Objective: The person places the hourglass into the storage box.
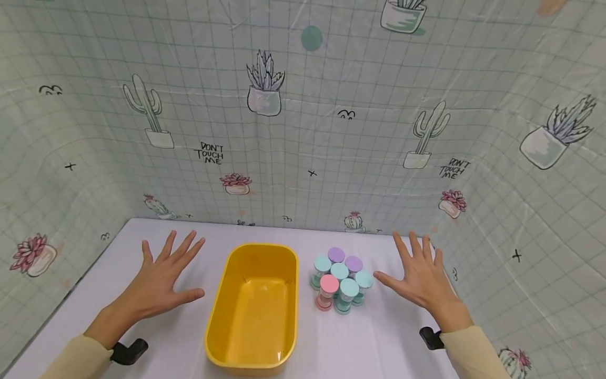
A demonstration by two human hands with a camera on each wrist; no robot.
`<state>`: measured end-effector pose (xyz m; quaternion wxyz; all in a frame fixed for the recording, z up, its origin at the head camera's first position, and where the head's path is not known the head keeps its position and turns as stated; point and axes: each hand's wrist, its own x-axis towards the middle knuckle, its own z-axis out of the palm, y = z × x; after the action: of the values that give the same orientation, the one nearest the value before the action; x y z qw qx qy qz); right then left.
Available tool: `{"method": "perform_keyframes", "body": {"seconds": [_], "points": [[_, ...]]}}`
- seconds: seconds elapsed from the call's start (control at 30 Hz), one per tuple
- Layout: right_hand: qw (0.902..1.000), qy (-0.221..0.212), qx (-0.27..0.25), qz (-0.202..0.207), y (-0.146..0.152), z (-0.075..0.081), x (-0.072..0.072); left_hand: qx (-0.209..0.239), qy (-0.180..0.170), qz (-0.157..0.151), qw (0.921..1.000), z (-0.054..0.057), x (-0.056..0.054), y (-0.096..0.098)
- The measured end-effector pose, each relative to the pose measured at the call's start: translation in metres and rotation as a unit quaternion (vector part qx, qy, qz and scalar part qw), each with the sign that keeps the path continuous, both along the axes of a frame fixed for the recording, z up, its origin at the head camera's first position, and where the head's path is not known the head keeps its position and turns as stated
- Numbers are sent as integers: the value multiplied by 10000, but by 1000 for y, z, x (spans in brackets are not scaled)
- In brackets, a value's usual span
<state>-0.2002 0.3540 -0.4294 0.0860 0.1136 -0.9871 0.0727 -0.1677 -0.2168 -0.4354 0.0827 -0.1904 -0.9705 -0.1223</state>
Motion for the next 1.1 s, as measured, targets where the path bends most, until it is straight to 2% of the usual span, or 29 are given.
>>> {"method": "perform_keyframes", "body": {"seconds": [0.23, 0.57, 0.9, 1.1], "points": [[10000, -36, -16, -12, -1, -1, 0, 375, 117, -399, 9984, -5, 1, 17], [9998, -117, -144, 14, -2, -3, -2, 910, -144, -977, 9909, -15, 1, 37], [9996, -195, -201, -11, -1, -6, 0, 1234, -391, -1369, 9821, -26, -4, 42], [9977, -407, -533, 115, -3, -9, -1, 1303, -227, -1565, 9788, -31, -6, 41]]}}
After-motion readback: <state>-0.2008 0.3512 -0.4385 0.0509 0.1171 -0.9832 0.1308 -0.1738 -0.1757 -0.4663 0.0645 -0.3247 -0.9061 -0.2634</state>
